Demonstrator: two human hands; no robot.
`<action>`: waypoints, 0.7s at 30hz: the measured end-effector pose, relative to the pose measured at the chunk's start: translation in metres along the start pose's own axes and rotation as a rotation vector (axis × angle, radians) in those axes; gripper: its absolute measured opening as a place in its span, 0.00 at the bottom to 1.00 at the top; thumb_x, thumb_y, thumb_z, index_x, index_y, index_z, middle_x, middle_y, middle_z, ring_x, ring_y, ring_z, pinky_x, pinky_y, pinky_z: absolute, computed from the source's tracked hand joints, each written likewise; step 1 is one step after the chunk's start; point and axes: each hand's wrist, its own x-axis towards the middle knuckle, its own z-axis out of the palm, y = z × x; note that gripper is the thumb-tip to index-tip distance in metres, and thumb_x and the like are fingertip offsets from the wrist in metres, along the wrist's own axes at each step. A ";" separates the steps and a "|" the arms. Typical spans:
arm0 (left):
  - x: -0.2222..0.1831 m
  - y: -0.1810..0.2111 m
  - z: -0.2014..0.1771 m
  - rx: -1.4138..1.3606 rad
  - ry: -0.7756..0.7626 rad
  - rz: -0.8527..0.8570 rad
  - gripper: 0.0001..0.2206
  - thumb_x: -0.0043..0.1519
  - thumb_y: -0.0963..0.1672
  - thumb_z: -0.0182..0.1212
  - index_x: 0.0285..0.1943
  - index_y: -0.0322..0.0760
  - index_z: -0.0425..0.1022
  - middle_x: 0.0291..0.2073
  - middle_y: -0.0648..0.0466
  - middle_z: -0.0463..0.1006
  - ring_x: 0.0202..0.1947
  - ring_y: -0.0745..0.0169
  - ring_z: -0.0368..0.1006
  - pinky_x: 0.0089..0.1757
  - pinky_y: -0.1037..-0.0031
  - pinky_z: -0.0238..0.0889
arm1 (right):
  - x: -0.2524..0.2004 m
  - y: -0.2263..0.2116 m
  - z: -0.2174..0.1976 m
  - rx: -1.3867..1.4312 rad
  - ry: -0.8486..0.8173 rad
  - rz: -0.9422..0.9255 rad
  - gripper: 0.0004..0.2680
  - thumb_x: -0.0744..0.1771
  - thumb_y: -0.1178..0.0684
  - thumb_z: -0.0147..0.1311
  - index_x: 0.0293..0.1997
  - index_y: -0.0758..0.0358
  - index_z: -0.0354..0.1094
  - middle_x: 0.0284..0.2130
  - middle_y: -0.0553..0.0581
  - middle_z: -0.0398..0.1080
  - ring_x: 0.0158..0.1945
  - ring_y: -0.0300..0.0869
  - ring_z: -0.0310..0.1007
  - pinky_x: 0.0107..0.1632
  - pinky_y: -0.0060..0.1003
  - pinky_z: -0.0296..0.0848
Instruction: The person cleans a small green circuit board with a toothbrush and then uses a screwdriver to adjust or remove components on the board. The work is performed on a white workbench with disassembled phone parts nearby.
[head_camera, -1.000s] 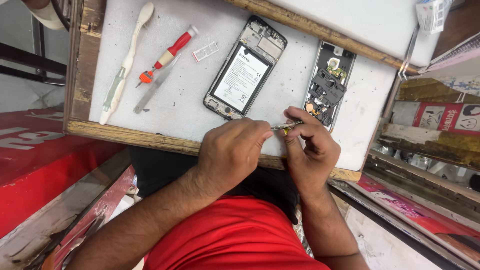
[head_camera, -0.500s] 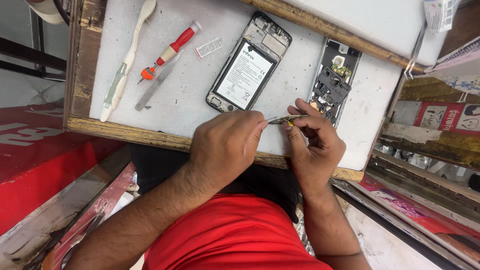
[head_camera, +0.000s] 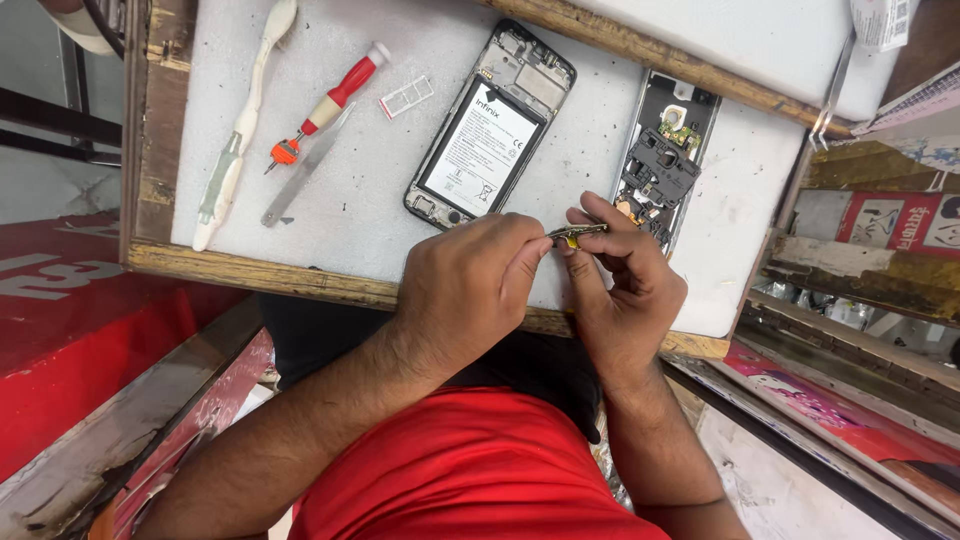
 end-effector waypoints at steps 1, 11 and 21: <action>0.000 -0.001 0.001 -0.038 -0.013 -0.033 0.04 0.69 0.42 0.60 0.41 0.36 0.74 0.28 0.52 0.78 0.29 0.56 0.78 0.30 0.69 0.69 | 0.000 0.000 0.000 0.003 0.000 0.005 0.05 0.70 0.69 0.56 0.47 0.72 0.66 0.59 0.71 0.71 0.61 0.50 0.77 0.59 0.39 0.82; 0.000 -0.004 0.000 -0.060 0.029 0.012 0.04 0.70 0.42 0.60 0.44 0.36 0.75 0.30 0.53 0.79 0.29 0.60 0.79 0.30 0.71 0.70 | 0.001 -0.001 0.001 -0.028 0.008 0.026 0.04 0.69 0.69 0.57 0.45 0.71 0.67 0.58 0.69 0.72 0.60 0.50 0.78 0.59 0.39 0.82; -0.002 -0.006 0.002 0.092 0.066 0.147 0.03 0.69 0.41 0.63 0.44 0.36 0.74 0.28 0.54 0.77 0.29 0.61 0.76 0.30 0.71 0.68 | 0.001 -0.002 0.000 -0.026 0.004 -0.006 0.04 0.69 0.68 0.57 0.46 0.71 0.67 0.58 0.69 0.72 0.60 0.49 0.78 0.59 0.39 0.81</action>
